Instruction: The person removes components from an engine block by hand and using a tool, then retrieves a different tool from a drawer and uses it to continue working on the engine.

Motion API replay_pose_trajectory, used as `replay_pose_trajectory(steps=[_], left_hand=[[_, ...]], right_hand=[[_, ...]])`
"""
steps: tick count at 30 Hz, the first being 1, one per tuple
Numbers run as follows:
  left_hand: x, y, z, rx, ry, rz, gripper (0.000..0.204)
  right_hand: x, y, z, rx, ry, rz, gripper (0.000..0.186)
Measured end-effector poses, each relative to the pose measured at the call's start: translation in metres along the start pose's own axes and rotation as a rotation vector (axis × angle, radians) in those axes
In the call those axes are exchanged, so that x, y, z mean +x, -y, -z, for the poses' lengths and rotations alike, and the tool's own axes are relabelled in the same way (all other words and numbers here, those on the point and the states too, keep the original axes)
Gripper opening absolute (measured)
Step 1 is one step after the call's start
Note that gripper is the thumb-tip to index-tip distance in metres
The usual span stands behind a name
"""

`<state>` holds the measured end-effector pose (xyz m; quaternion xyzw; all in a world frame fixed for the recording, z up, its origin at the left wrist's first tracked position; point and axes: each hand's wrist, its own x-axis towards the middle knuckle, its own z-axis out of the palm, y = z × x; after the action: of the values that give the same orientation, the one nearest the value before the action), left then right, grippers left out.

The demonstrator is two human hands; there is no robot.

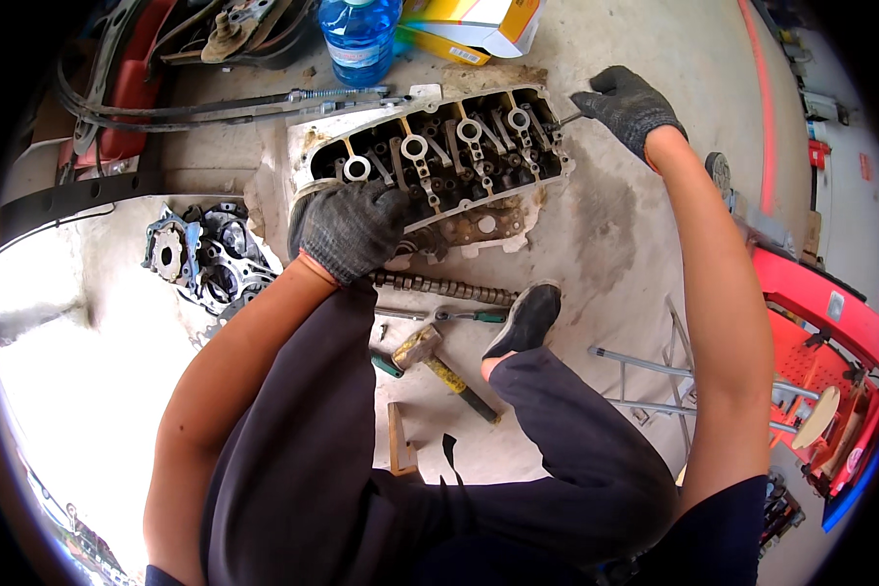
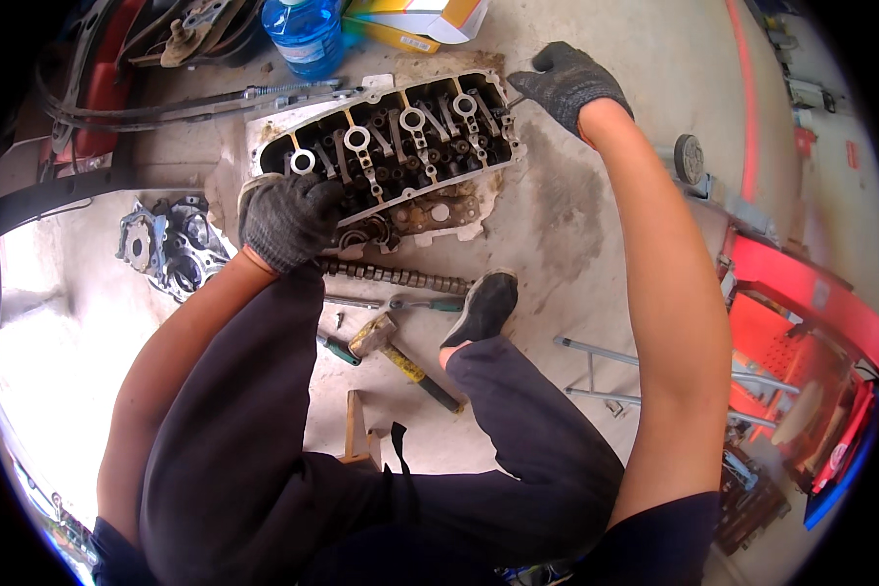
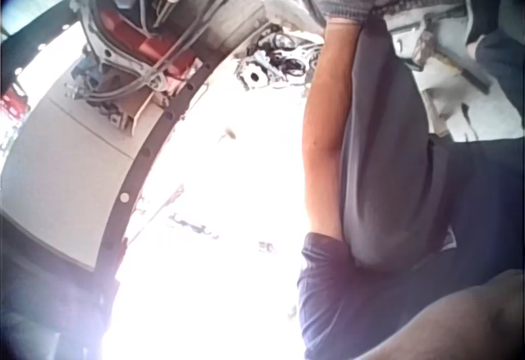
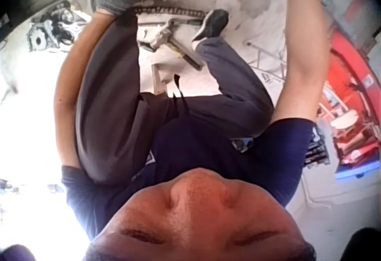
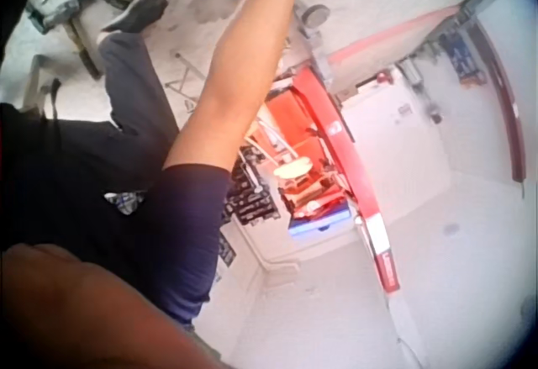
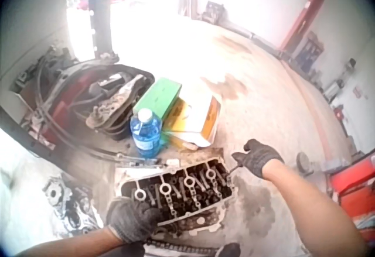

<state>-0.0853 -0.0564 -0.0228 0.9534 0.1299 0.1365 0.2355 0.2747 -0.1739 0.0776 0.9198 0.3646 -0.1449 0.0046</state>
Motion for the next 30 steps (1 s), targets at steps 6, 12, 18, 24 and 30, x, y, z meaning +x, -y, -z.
replay_pose_trajectory(steps=[6,12,18,24,30], left_hand=[[0.001,0.003,0.0,0.037,0.082,0.014,0.021],[0.001,0.004,-0.002,0.024,0.08,-0.014,0.028],[0.002,0.003,0.001,0.046,0.103,0.001,0.027],[0.002,0.002,0.0,0.042,0.111,0.011,0.022],[0.001,0.006,-0.002,0.009,0.107,0.024,0.023]], right_hand=[[-0.001,0.001,0.003,-0.068,0.04,0.01,0.024],[-0.003,0.001,0.005,-0.008,0.129,-0.09,0.03],[0.001,0.003,0.003,0.107,0.076,-0.054,0.03],[0.001,-0.001,0.001,0.034,0.05,-0.077,0.035],[0.008,-0.007,0.006,-0.037,0.11,-0.029,0.045]])
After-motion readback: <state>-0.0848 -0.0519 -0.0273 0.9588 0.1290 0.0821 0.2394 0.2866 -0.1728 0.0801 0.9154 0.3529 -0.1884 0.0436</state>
